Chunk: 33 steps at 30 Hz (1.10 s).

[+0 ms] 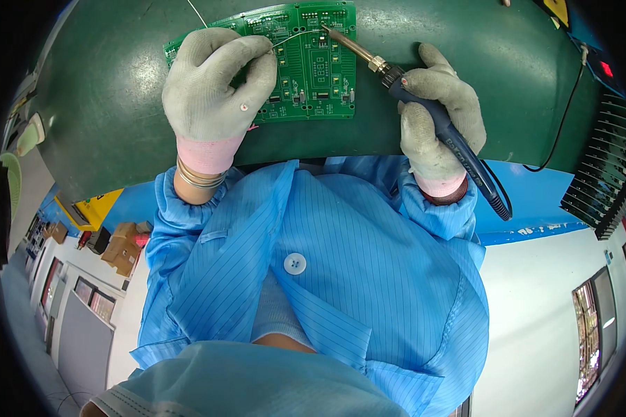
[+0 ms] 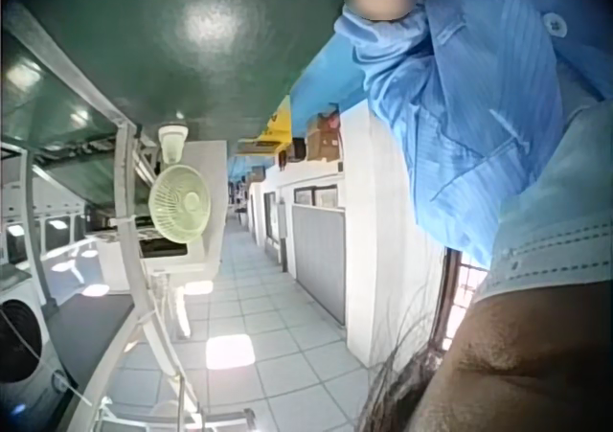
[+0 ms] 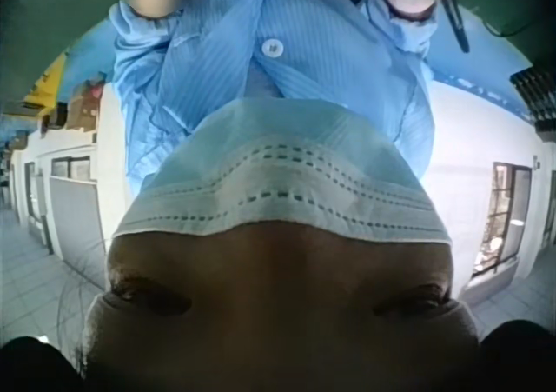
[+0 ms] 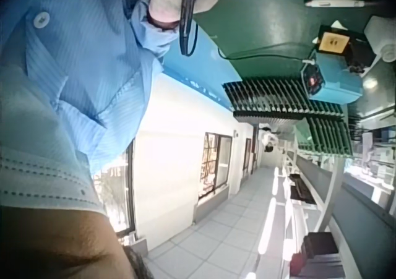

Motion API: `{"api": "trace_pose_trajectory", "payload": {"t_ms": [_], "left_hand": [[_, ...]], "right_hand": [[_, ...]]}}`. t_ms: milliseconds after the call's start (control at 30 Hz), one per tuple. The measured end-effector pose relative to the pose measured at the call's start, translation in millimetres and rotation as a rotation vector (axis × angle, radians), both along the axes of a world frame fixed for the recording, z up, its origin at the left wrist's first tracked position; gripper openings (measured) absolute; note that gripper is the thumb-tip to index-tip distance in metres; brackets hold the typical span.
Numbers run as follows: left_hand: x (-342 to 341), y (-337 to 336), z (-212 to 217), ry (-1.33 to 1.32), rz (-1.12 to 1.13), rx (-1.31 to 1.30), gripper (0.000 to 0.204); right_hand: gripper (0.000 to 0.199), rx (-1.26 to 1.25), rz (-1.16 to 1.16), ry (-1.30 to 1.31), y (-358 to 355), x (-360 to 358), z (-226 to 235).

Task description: Soldering components onto multiple printed circuit boards at a manual assembly station.

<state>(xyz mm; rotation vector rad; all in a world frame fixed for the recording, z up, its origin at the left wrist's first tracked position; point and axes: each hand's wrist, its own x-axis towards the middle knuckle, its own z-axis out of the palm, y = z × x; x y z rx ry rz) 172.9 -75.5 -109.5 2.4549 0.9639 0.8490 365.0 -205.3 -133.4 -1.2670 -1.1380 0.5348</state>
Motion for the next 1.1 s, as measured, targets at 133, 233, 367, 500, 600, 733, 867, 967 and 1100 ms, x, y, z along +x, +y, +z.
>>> {"api": "trace_pose_trajectory", "payload": {"t_ms": [133,233,367,500,600,733,867,967,1100], "left_hand": [[3.2,-6.0,-1.7,0.006,0.015,-0.008,0.013],[4.5,-7.2,-4.5,0.005,0.003,0.010,0.013],[9.8,-11.8,-2.0,0.029,-0.008,-0.002,0.012],[14.8,-15.6,3.9,0.051,0.034,-0.010,0.012],[11.5,-17.9,5.2,0.003,0.082,-0.014,0.012],[-9.4,-10.4,1.1,-0.035,0.137,-0.005,0.013],[-19.7,-8.4,-7.7,-0.051,0.147,0.055,0.013],[-15.9,-11.2,-2.6,-0.047,0.180,0.062,0.013],[-16.2,-9.7,-5.2,-0.010,0.167,0.114,0.012]], "right_hand": [[0.027,0.003,-0.018,-0.036,-5.3,1.2,-2.9],[0.028,-0.005,-0.022,-0.038,-7.1,1.3,-2.6],[0.029,-0.023,-0.017,-0.050,-10.1,4.6,-4.7],[0.026,0.011,0.033,-0.049,-12.1,10.9,-5.7],[0.036,0.178,-0.047,0.230,-13.5,8.6,-10.9],[0.034,0.122,0.000,0.521,-15.6,-3.0,0.1],[0.038,0.020,0.010,0.166,0.3,-20.7,-1.4],[0.038,0.009,0.028,0.038,4.3,-26.7,-3.9],[0.037,-0.031,0.048,-0.014,2.5,-26.6,-5.1]]}}
